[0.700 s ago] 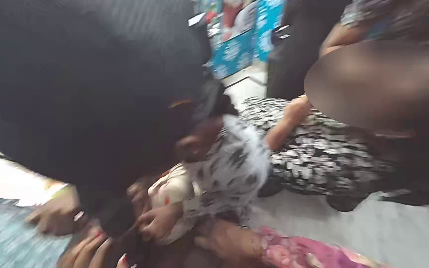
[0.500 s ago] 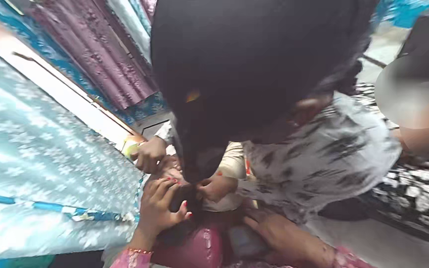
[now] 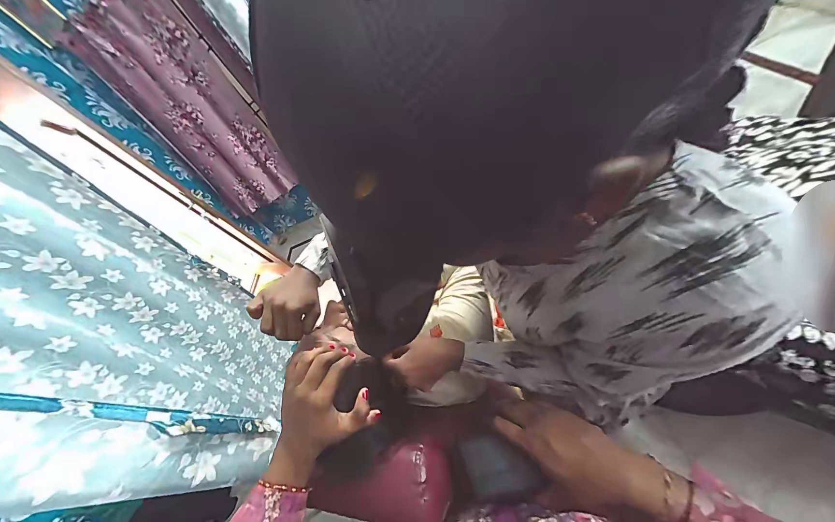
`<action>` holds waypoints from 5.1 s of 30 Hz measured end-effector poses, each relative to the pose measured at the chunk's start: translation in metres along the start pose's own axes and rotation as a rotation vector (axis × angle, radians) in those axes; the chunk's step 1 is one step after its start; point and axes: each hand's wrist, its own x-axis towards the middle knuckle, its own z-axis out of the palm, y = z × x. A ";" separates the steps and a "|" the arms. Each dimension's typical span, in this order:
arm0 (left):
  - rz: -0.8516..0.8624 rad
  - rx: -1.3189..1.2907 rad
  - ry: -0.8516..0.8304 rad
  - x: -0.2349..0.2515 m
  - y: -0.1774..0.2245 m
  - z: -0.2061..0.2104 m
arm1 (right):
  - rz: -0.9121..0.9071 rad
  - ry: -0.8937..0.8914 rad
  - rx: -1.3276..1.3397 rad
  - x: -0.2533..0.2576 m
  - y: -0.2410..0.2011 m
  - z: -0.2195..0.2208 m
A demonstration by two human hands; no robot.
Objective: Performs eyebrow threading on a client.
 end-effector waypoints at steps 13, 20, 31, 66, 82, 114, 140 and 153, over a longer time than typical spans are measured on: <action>-0.042 -0.027 0.000 -0.004 -0.001 -0.003 | 0.024 -0.040 0.001 -0.001 -0.005 -0.004; -0.048 -0.023 0.002 -0.004 0.003 -0.003 | 0.018 -0.035 -0.008 -0.003 -0.006 -0.004; -0.054 -0.001 -0.003 -0.003 0.007 -0.003 | 0.014 -0.064 0.004 -0.002 -0.003 -0.004; -0.038 0.012 0.000 -0.003 0.005 -0.002 | 0.019 -0.039 -0.010 -0.001 -0.006 -0.004; -0.043 0.003 0.006 -0.001 0.004 -0.002 | 0.001 -0.019 0.007 -0.001 -0.002 -0.003; -0.083 -0.021 -0.004 -0.005 0.000 -0.004 | -0.004 -0.010 0.013 -0.001 -0.002 -0.002; -0.076 -0.015 0.006 -0.001 0.004 -0.001 | -0.015 -0.029 -0.011 -0.002 0.002 -0.002; -0.067 -0.009 0.005 -0.001 0.004 -0.002 | -0.013 -0.040 0.004 0.000 0.001 -0.004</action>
